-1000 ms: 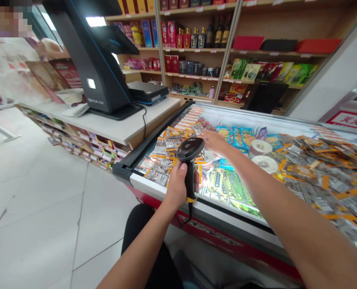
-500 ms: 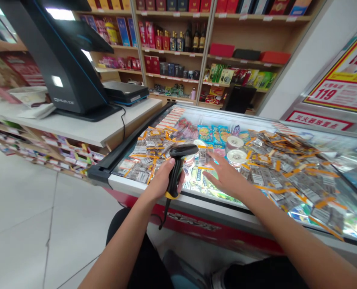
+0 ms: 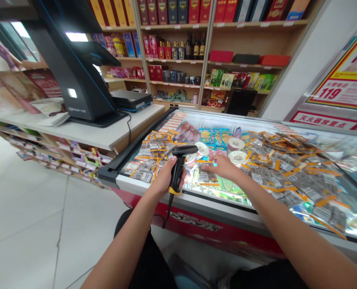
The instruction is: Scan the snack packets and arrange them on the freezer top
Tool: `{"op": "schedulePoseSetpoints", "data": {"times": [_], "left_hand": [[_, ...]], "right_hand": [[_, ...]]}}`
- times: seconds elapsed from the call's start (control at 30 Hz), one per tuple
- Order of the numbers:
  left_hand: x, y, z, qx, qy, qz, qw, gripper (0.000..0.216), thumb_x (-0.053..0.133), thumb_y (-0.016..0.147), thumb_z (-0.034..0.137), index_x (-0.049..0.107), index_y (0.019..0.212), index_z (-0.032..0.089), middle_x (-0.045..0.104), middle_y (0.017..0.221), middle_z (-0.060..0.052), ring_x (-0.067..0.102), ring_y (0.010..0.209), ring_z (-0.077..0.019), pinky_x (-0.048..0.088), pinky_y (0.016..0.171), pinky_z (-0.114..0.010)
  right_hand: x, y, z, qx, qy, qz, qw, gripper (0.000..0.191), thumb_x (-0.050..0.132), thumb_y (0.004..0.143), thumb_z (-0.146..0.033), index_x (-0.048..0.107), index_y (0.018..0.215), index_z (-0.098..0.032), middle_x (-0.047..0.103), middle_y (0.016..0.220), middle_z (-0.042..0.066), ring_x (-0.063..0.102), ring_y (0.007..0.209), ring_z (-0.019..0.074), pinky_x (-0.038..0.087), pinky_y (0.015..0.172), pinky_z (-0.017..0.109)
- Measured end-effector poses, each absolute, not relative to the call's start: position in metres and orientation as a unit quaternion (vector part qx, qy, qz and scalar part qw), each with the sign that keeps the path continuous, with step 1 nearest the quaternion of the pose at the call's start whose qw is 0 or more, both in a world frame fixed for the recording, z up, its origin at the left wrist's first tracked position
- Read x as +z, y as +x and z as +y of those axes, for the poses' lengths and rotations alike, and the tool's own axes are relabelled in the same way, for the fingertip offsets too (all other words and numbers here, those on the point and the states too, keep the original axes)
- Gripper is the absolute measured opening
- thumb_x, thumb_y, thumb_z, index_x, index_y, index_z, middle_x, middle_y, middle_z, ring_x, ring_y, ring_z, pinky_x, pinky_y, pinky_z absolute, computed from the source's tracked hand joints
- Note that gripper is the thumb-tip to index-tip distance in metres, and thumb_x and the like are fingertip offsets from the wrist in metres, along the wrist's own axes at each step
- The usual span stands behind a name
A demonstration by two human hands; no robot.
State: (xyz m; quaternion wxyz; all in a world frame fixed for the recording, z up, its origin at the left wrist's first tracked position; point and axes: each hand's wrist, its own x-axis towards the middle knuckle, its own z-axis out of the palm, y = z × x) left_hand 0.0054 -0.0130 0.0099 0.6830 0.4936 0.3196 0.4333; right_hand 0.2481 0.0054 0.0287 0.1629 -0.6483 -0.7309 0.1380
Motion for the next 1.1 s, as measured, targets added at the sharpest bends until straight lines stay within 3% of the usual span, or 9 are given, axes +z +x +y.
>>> {"op": "schedulePoseSetpoints", "data": {"times": [0.1, 0.3, 0.43, 0.63, 0.93, 1.1], "left_hand": [[0.023, 0.013, -0.004, 0.442, 0.492, 0.304, 0.686, 0.053, 0.048, 0.089, 0.067, 0.055, 0.075, 0.017, 0.059, 0.057, -0.001, 0.051, 0.037, -0.0112, 0.037, 0.036, -0.022], [0.048, 0.038, 0.034, 0.381, 0.55, 0.275, 0.691, 0.054, 0.047, 0.087, 0.068, 0.054, 0.071, 0.017, 0.057, 0.054, -0.002, 0.051, 0.036, -0.0123, 0.039, 0.033, -0.023], [0.042, 0.051, 0.043, 0.345, 0.582, 0.276, 0.683, 0.053, 0.049, 0.088, 0.069, 0.054, 0.078, 0.018, 0.06, 0.057, -0.002, 0.052, 0.036, -0.0123, 0.038, 0.033, -0.022], [0.034, 0.048, 0.023, 0.343, 0.619, 0.237, 0.666, 0.051, 0.048, 0.09, 0.071, 0.048, 0.088, 0.021, 0.058, 0.055, 0.001, 0.052, 0.035, -0.0136, 0.039, 0.035, -0.024], [0.03, 0.043, 0.021, 0.337, 0.653, 0.224, 0.641, 0.061, 0.038, 0.093, 0.073, 0.055, 0.074, 0.018, 0.056, 0.05, -0.003, 0.053, 0.037, -0.0137, 0.04, 0.039, -0.024], [0.029, 0.043, 0.02, 0.339, 0.651, 0.216, 0.644, 0.055, 0.042, 0.093, 0.071, 0.056, 0.092, 0.019, 0.058, 0.052, 0.0, 0.052, 0.037, -0.0142, 0.042, 0.039, -0.024]], "right_hand": [[0.035, 0.254, 0.012, 0.168, -0.619, -0.737, 0.215, 0.035, 0.083, 0.075, -0.043, 0.068, 0.097, -0.021, 0.073, 0.101, 0.011, 0.068, 0.097, 0.0314, 0.054, 0.084, 0.043], [0.047, 0.29, 0.045, 0.193, -0.662, -0.628, 0.359, 0.048, 0.081, 0.073, -0.044, 0.057, 0.109, -0.022, 0.067, 0.081, 0.003, 0.064, 0.068, 0.0242, 0.052, 0.06, 0.038], [0.043, 0.312, 0.06, 0.113, -0.649, -0.588, 0.47, 0.039, 0.075, 0.075, -0.043, 0.056, 0.103, -0.023, 0.067, 0.087, 0.004, 0.063, 0.073, 0.0233, 0.052, 0.061, 0.037], [0.04, 0.316, 0.051, 0.126, -0.623, -0.627, 0.451, 0.035, 0.073, 0.078, -0.043, 0.056, 0.101, -0.023, 0.068, 0.114, 0.01, 0.067, 0.095, 0.0279, 0.053, 0.082, 0.043], [0.044, 0.307, 0.043, 0.122, -0.628, -0.632, 0.438, 0.031, 0.071, 0.079, -0.034, 0.055, 0.103, -0.023, 0.067, 0.115, 0.009, 0.066, 0.101, 0.0278, 0.051, 0.088, 0.043], [0.041, 0.307, 0.043, 0.135, -0.633, -0.625, 0.437, 0.032, 0.071, 0.08, -0.035, 0.055, 0.104, -0.023, 0.067, 0.11, 0.008, 0.065, 0.094, 0.0274, 0.051, 0.082, 0.042]]}}
